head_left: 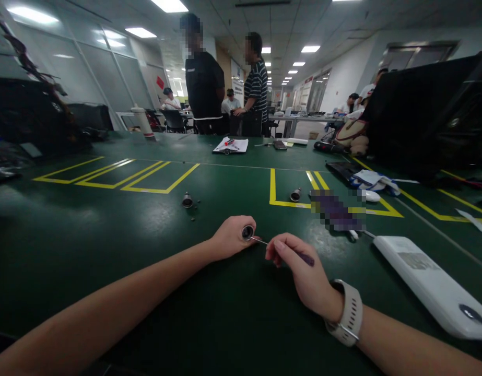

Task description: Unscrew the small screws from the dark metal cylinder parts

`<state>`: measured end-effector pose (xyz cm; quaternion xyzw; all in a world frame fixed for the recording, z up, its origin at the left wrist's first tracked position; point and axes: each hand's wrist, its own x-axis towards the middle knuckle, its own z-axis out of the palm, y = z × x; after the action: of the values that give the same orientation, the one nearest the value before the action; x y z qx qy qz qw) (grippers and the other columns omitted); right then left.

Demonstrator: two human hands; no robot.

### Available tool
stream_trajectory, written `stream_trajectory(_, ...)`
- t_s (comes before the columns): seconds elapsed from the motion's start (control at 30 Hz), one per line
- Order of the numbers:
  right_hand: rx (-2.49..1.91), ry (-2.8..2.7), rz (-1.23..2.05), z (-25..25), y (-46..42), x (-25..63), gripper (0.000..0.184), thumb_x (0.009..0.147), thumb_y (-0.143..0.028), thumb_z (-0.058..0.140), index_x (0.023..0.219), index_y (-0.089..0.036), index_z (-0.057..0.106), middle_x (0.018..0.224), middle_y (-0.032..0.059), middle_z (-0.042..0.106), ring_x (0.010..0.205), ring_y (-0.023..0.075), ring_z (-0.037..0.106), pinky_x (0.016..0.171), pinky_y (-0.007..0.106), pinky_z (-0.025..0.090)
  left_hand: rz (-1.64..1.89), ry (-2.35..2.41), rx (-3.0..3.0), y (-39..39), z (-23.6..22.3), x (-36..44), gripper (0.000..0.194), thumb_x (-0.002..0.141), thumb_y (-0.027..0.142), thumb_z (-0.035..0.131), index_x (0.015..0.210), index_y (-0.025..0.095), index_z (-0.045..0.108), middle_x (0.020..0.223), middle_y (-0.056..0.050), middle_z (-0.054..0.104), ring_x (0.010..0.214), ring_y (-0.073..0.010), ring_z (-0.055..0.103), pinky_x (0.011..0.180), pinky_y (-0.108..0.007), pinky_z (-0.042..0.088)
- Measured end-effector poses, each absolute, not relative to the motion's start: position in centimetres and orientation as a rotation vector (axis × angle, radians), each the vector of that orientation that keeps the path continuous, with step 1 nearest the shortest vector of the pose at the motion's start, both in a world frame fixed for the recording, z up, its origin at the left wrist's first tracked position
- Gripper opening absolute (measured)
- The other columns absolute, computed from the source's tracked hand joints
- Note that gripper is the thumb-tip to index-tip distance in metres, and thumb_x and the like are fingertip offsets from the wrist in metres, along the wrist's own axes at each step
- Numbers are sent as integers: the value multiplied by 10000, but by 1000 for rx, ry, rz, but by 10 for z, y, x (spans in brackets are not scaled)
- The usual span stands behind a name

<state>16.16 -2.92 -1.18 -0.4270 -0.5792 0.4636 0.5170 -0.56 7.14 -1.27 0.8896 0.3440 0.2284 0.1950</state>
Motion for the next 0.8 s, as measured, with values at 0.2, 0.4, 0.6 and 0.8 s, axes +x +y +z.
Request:
stream_trajectory(0.2,-1080,-1470,1044,-10,-31,161,226,871,-346,472,793,-192,618,756,22,600,662,147,527,591,278,421,612,954,2528,71,-15,-6,173,724,261,604,660,168,473,628,39,503,589,-101,475,540,-215,348)
stream_trajectory(0.4,-1073,-1553,970,-10,-32,161,191,873,-305,474,793,-197,610,740,9,582,666,142,530,599,271,420,571,912,2659,70,-17,-8,94,754,199,535,675,170,495,635,21,519,600,-111,489,564,-226,356)
stream_trajectory(0.6,-1071,-1478,1094,-14,-29,162,212,859,-321,491,770,-194,635,746,19,611,683,150,544,609,281,425,511,821,2786,69,-19,-10,32,732,154,522,704,170,520,670,-1,545,632,-129,506,612,-248,378)
stream_trajectory(0.8,-941,-1068,1440,-16,-21,163,202,813,-304,531,741,-163,656,730,46,631,631,140,523,556,260,412,589,754,2686,68,-17,-10,47,755,175,494,717,178,521,673,-2,550,634,-125,518,632,-252,405)
